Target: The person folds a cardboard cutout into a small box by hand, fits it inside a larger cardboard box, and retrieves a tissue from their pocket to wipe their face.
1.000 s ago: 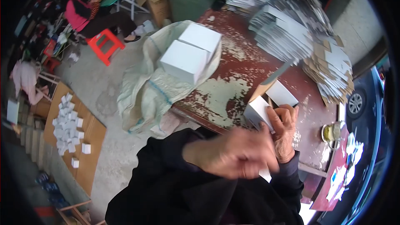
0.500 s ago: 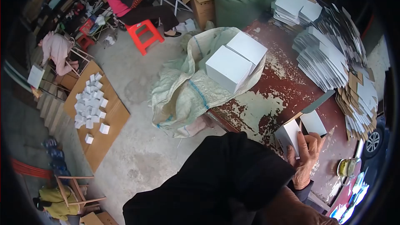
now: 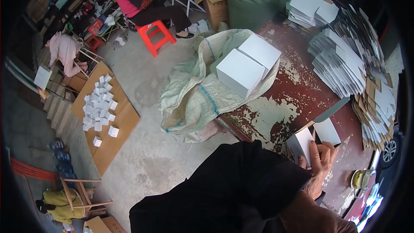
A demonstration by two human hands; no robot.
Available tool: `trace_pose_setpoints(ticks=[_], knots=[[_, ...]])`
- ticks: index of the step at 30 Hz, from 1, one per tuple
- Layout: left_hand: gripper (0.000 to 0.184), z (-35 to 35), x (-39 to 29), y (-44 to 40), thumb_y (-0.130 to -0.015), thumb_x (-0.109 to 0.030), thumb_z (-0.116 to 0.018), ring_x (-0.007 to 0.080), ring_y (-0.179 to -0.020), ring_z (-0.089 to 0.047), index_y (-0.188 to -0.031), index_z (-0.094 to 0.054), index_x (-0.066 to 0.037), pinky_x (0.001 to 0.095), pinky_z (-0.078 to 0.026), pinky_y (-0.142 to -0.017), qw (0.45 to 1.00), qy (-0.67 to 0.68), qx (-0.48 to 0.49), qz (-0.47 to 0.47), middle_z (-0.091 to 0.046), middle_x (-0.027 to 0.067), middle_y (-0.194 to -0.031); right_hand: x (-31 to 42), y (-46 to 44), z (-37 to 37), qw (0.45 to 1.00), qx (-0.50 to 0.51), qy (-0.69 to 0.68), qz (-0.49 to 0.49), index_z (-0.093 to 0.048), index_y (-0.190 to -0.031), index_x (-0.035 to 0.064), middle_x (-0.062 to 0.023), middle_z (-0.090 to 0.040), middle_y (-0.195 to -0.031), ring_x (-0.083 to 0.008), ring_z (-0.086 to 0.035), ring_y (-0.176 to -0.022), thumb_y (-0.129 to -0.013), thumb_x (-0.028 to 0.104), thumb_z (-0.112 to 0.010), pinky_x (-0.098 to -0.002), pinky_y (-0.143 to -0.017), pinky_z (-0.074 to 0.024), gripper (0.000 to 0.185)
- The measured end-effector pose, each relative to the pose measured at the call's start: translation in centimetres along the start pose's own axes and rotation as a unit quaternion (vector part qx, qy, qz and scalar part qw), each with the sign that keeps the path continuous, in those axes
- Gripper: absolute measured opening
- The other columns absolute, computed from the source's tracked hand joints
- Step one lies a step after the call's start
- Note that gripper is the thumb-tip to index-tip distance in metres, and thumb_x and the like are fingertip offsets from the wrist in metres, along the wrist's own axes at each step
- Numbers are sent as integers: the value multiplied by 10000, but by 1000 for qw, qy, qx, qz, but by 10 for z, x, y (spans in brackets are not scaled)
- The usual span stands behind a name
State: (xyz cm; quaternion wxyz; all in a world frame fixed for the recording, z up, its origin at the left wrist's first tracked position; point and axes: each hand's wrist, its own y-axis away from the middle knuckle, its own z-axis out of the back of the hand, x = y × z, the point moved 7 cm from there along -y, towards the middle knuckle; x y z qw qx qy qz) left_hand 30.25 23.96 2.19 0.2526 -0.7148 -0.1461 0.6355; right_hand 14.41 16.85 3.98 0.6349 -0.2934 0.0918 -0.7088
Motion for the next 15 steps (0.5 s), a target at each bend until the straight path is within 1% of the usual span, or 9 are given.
trace_pose_setpoints(ticks=[2,5,6,7,8,10,11,12,15], knots=[[221,6,-16,4,-876,14,-626,160,-633,-556,-1096,-616,-11,241,-472,-577,1000,5,10,-1,-611,51,-816,1,-1,1,1000,-2,-8,-17,-678,-1161,67,-111,-546,-1008,-326,-505,-1004,-800,233,-709,-651,-1084,-246,398],[217,36,-65,22,-885,10,-621,155,-629,-559,-1101,-610,-11,238,-475,-571,1000,13,25,-3,-612,50,-810,-1,1,2,1000,2,-17,-27,-678,-1158,67,-112,-547,-1011,-326,-504,-1001,-801,230,-707,-652,-1083,-247,394],[215,27,-54,14,-888,9,-619,154,-627,-560,-1102,-608,-10,237,-475,-569,999,15,31,-4,-613,49,-807,-1,2,2,999,3,-22,-28,-679,-1155,66,-112,-547,-1014,-326,-504,-999,-801,229,-707,-652,-1083,-248,390],[214,33,-65,19,-891,8,-617,152,-626,-561,-1104,-606,-10,237,-476,-567,999,16,38,-4,-613,48,-805,-2,2,2,999,5,-28,-29,-679,-1152,66,-112,-548,-1016,-326,-504,-997,-802,228,-706,-652,-1082,-248,387],[212,18,-45,7,-894,7,-615,151,-624,-562,-1106,-604,-10,236,-477,-565,999,18,44,-4,-613,48,-803,-2,1,1,999,6,-34,-31,-680,-1150,66,-113,-548,-1018,-326,-504,-995,-802,227,-705,-651,-1082,-249,384],[209,8,-46,-7,-900,4,-612,148,-621,-564,-1109,-600,-10,234,-478,-561,998,23,58,-3,-614,47,-798,-3,0,5,999,5,-27,-25,-678,-1149,65,-113,-548,-1021,-326,-504,-993,-800,224,-705,-643,-1073,-260,384],[208,6,-43,-1,-903,3,-610,147,-620,-565,-1111,-598,-9,233,-479,-559,998,26,65,-1,-614,46,-796,-4,-1,7,1000,6,-20,-19,-676,-1148,64,-113,-547,-1023,-325,-504,-991,-799,221,-705,-635,-1064,-271,384],[207,16,-57,16,-906,2,-608,145,-618,-566,-1112,-597,-9,232,-480,-558,997,28,69,4,-615,45,-794,-3,-2,7,1000,8,-18,-11,-674,-1147,63,-113,-547,-1025,-325,-504,-989,-797,218,-705,-627,-1054,-282,383],[202,1,-32,7,-916,-1,-602,141,-614,-569,-1117,-591,-8,229,-482,-552,996,45,71,17,-616,44,-787,2,-3,-1,999,16,-28,4,-669,-1145,62,-112,-546,-1027,-325,-504,-982,-794,213,-705,-607,-1029,-303,383]])
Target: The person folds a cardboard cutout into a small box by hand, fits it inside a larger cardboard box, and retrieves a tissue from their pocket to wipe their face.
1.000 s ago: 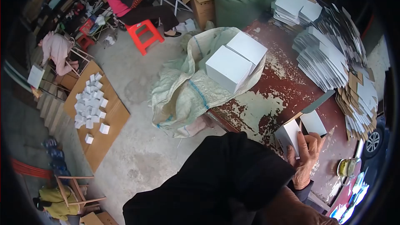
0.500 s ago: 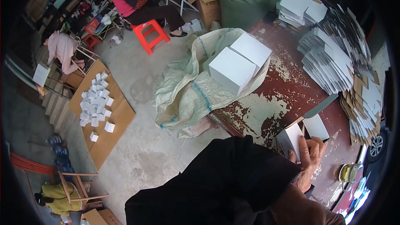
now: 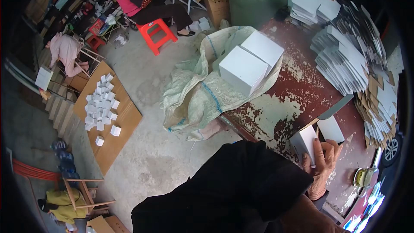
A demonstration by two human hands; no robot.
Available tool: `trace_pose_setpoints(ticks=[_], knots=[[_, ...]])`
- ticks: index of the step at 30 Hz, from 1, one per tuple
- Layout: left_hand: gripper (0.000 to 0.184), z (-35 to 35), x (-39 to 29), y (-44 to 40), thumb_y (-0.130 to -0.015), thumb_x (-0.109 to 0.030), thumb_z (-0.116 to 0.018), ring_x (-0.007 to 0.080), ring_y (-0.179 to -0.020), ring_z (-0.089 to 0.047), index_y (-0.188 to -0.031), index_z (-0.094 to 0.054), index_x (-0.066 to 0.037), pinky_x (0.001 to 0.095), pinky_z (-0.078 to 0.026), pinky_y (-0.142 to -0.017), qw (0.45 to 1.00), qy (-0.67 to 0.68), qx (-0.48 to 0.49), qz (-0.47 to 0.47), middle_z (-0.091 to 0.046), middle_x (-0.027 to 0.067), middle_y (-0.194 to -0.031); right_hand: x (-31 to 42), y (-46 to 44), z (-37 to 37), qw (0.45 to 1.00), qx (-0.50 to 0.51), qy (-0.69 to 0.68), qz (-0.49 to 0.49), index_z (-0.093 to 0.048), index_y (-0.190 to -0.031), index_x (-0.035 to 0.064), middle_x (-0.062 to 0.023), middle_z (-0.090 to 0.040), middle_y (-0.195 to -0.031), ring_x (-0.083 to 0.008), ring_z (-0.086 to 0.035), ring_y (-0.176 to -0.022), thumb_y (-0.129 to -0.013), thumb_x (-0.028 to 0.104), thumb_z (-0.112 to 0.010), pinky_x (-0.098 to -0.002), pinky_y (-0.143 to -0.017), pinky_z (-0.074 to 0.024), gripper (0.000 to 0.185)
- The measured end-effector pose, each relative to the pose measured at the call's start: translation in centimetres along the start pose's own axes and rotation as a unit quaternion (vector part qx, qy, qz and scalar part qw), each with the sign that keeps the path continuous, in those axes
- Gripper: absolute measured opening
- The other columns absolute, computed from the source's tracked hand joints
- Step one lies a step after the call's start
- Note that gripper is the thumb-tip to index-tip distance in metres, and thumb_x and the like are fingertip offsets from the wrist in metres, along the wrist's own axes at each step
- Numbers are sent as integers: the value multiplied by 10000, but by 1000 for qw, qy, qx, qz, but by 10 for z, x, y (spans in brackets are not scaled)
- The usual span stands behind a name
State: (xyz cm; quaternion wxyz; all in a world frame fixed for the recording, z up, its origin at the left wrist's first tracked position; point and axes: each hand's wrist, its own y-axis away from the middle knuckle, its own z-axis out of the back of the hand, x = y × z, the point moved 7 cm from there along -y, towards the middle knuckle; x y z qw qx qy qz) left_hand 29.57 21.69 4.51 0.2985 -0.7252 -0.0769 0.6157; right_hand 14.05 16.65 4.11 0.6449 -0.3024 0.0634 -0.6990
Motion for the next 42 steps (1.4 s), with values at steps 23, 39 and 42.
trace_pose_setpoints(ticks=[23,39,42], knots=[[478,179,-123,194,-689,18,-758,143,-690,-617,-1142,-612,-34,270,-535,-590,703,-690,-174,6,-572,83,-1234,-5,6,6,996,-41,71,29,-684,-1129,99,-69,-511,-946,-281,-516,-1030,-840,381,-706,-551,-993,-323,405],[494,189,-111,169,-695,-25,-753,144,-526,-585,-1144,-548,-21,256,-501,-494,690,-707,-93,123,-566,53,-1192,-5,5,9,997,-9,71,36,-684,-1143,75,-82,-557,-1001,-303,-532,-1025,-850,337,-716,-503,-950,-365,394],[403,188,-108,167,-709,-17,-722,161,-490,-569,-1067,-537,-23,271,-495,-470,679,-720,-85,116,-553,56,-1063,-4,5,10,996,-3,81,38,-688,-1114,72,-74,-578,-975,-292,-541,-1013,-853,316,-712,-503,-961,-363,358]])
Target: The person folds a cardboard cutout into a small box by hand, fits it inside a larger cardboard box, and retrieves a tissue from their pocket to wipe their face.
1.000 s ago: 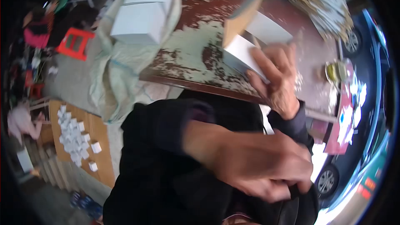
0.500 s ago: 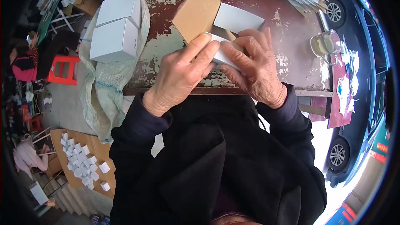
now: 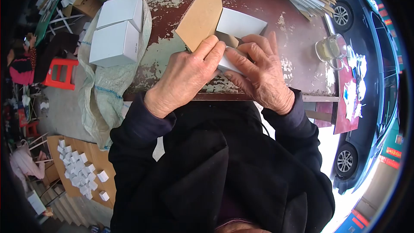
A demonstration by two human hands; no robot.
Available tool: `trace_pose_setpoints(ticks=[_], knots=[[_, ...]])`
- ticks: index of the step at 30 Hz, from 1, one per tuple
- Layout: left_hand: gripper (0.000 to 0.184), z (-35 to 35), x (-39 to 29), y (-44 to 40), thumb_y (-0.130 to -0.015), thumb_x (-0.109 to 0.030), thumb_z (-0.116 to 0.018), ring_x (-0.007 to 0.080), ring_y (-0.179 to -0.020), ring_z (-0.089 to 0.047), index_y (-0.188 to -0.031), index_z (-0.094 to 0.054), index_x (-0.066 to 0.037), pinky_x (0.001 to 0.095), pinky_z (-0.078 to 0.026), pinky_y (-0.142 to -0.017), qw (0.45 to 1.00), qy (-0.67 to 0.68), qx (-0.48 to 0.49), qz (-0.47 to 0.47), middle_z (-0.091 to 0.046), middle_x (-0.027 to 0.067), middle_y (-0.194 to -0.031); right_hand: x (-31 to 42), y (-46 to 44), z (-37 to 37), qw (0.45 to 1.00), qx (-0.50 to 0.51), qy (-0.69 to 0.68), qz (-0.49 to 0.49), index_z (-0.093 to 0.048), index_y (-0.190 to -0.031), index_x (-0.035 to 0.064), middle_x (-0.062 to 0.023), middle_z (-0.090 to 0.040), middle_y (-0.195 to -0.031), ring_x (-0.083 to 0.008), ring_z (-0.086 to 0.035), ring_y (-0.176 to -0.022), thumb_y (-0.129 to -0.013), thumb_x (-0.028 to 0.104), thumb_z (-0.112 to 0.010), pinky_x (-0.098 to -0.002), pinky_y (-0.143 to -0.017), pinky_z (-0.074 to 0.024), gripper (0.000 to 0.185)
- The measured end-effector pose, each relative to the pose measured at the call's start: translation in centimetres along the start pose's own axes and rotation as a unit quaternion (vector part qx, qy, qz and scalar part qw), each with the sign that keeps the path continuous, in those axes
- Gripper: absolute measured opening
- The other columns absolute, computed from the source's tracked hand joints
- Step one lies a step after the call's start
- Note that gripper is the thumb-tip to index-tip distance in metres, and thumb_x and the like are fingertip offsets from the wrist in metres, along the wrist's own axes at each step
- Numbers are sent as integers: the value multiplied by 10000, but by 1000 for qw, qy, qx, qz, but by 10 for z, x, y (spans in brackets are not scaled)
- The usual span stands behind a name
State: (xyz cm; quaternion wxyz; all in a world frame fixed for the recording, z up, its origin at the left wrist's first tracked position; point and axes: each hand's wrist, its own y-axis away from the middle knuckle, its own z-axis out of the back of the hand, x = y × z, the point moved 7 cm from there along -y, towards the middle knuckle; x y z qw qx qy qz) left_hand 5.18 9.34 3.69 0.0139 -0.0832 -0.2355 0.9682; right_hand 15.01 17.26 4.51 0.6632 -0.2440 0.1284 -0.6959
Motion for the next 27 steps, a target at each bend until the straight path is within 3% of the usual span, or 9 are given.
trace_pose_setpoints(ticks=[6,17,21,27], knots=[[277,-3,-2,-4,-724,0,-679,179,-477,-571,-941,-510,-34,294,-495,-454,999,-21,13,-25,-495,64,-882,4,-3,2,998,30,55,-6,-682,-1001,65,-59,-615,-897,-254,-561,-991,-844,286,-708,-504,-995,-349,272],[205,-2,-7,-11,-744,-6,-673,196,-476,-575,-881,-524,-33,305,-501,-457,999,-30,17,-6,-504,63,-788,6,-16,-12,970,150,188,-31,-614,-860,93,-62,-630,-829,-222,-574,-1048,-809,270,-714,-548,-1082,-290,210],[443,-12,-3,-4,-769,-58,-728,283,-733,-669,-1181,-569,-18,357,-544,-621,990,-5,134,48,-617,81,-1118,3,-4,0,985,85,145,40,-613,-885,91,-62,-611,-804,-232,-556,-1125,-816,220,-696,-583,-1132,-244,169],[425,-11,-9,-5,-777,-53,-722,286,-742,-673,-1175,-578,-10,357,-545,-626,990,-33,129,52,-627,90,-1095,4,2,3,981,112,152,48,-607,-902,90,-62,-606,-797,-249,-533,-1191,-834,203,-678,-606,-1162,-192,149]])
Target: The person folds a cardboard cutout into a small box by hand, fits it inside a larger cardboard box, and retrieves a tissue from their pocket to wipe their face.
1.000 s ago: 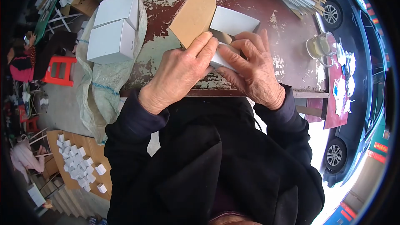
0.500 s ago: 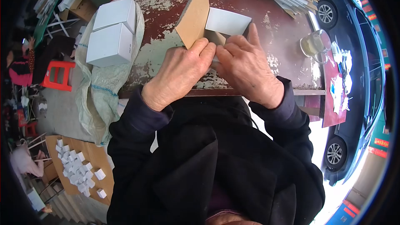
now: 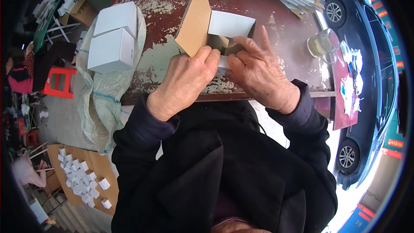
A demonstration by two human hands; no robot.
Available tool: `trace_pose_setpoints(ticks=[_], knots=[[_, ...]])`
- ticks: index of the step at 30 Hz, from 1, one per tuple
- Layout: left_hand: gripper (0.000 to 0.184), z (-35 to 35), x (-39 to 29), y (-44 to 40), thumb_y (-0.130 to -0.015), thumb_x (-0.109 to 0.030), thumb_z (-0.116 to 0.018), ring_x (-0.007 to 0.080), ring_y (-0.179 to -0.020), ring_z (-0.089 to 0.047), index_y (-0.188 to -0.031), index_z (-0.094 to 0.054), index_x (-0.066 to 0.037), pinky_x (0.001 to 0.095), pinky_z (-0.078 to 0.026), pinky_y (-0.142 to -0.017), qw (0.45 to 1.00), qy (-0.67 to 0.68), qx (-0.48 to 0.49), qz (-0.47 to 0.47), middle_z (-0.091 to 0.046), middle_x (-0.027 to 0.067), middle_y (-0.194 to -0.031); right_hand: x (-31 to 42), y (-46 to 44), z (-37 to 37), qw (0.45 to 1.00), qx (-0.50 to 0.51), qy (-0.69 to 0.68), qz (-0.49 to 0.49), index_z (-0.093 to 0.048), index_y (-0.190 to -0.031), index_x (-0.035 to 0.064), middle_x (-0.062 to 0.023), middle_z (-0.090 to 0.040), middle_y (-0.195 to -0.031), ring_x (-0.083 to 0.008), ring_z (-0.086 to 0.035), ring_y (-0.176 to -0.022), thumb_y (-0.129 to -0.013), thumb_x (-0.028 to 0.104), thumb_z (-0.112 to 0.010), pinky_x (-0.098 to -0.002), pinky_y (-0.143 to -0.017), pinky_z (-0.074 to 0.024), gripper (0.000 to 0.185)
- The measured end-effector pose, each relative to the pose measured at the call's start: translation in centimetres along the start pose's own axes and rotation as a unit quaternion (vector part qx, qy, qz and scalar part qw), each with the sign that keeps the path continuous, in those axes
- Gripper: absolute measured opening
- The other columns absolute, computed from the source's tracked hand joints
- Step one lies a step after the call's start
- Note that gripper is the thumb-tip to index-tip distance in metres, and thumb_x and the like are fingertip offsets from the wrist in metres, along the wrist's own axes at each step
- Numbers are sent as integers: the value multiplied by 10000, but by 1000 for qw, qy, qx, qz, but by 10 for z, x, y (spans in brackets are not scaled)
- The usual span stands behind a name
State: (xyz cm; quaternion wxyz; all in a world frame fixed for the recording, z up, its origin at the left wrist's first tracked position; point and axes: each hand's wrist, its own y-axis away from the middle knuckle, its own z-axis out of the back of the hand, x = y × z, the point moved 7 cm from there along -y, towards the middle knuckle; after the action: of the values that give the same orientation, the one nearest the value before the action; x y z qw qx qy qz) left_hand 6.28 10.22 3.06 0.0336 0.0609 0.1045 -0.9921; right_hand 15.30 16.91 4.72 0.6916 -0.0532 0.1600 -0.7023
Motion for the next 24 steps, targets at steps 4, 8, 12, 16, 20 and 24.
trace_pose_setpoints(ticks=[4,8,12,16,20,24], knots=[[175,9,-6,-2,-759,-12,-657,192,-468,-567,-883,-539,-46,318,-493,-452,991,-41,-113,-59,-504,53,-757,13,-11,-10,997,-82,11,-7,-587,-747,94,-70,-561,-701,-294,-571,-1092,-806,141,-646,-691,-1140,-193,96],[356,6,-4,1,-768,-46,-707,253,-670,-647,-1098,-577,-6,347,-534,-581,999,-40,-16,-18,-610,89,-998,9,-6,-10,996,-91,-9,4,-596,-764,88,-73,-555,-702,-296,-566,-1090,-802,135,-642,-685,-1140,-205,76],[430,4,-3,2,-761,-54,-724,275,-734,-673,-1167,-593,5,356,-545,-620,1000,-30,3,2,-647,98,-1076,2,4,-3,995,-90,-35,6,-602,-776,87,-73,-557,-708,-297,-562,-1087,-799,130,-640,-680,-1141,-209,61],[360,4,-5,-1,-749,-40,-708,251,-660,-637,-1084,-582,-13,341,-524,-570,999,-36,-36,-11,-609,82,-984,2,4,-3,995,-84,-56,-1,-605,-785,89,-72,-563,-718,-296,-559,-1090,-803,133,-639,-677,-1145,-202,58],[164,13,-11,-2,-740,-11,-656,179,-445,-531,-843,-538,-60,296,-465,-430,987,-76,-128,-60,-493,38,-719,8,-8,-9,996,-78,-50,5,-603,-787,92,-69,-570,-731,-292,-557,-1105,-820,147,-640,-674,-1154,-184,74],[430,1,-1,1,-742,-70,-751,261,-728,-673,-1144,-604,-26,343,-529,-608,999,-31,20,-3,-655,69,-1057,7,-5,-11,996,-73,-52,2,-602,-788,91,-62,-570,-741,-280,-557,-1121,-824,158,-658,-663,-1165,-168,94]])
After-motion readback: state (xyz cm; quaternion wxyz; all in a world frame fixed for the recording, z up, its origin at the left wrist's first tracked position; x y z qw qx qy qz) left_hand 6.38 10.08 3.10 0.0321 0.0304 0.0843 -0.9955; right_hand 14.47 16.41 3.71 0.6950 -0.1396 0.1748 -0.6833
